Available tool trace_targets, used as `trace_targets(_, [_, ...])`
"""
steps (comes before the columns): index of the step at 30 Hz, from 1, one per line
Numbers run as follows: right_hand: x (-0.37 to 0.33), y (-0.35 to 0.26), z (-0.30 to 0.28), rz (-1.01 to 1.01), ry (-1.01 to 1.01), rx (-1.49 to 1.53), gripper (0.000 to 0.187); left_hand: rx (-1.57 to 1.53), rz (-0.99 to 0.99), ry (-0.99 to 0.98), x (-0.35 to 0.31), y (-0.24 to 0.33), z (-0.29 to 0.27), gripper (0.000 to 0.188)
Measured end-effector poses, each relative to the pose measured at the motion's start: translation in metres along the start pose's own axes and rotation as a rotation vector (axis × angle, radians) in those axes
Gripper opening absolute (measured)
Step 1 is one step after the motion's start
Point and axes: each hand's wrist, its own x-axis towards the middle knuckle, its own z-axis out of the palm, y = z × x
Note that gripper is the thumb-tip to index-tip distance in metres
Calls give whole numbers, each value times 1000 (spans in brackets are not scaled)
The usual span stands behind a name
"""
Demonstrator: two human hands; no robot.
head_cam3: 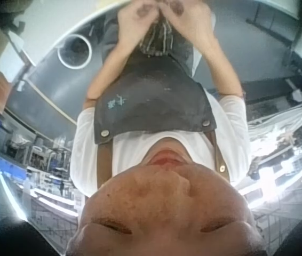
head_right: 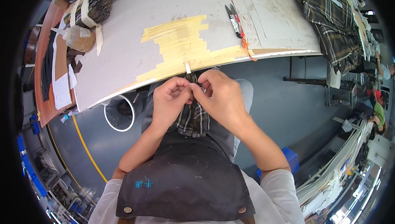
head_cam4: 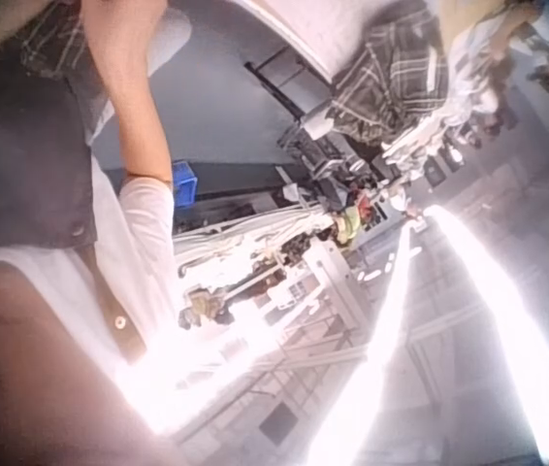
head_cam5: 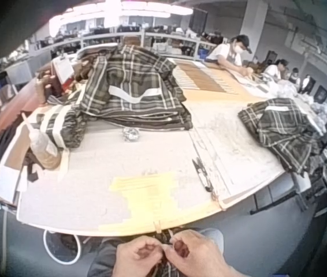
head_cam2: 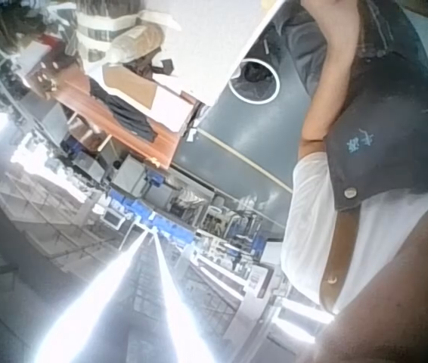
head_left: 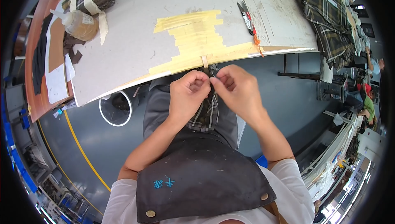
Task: Assembling and trimming plaid fabric straps and garment components in a workshop.
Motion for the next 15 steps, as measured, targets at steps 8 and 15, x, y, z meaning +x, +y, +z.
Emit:
trace_targets(8, [-7, 1, 20, 51, 60, 28, 9, 122, 32, -45, 1, 3, -4, 5])
trace_targets(15, [-7, 11, 28, 133, 94, 166, 7, 66, 13, -29, -1, -1, -2, 4])
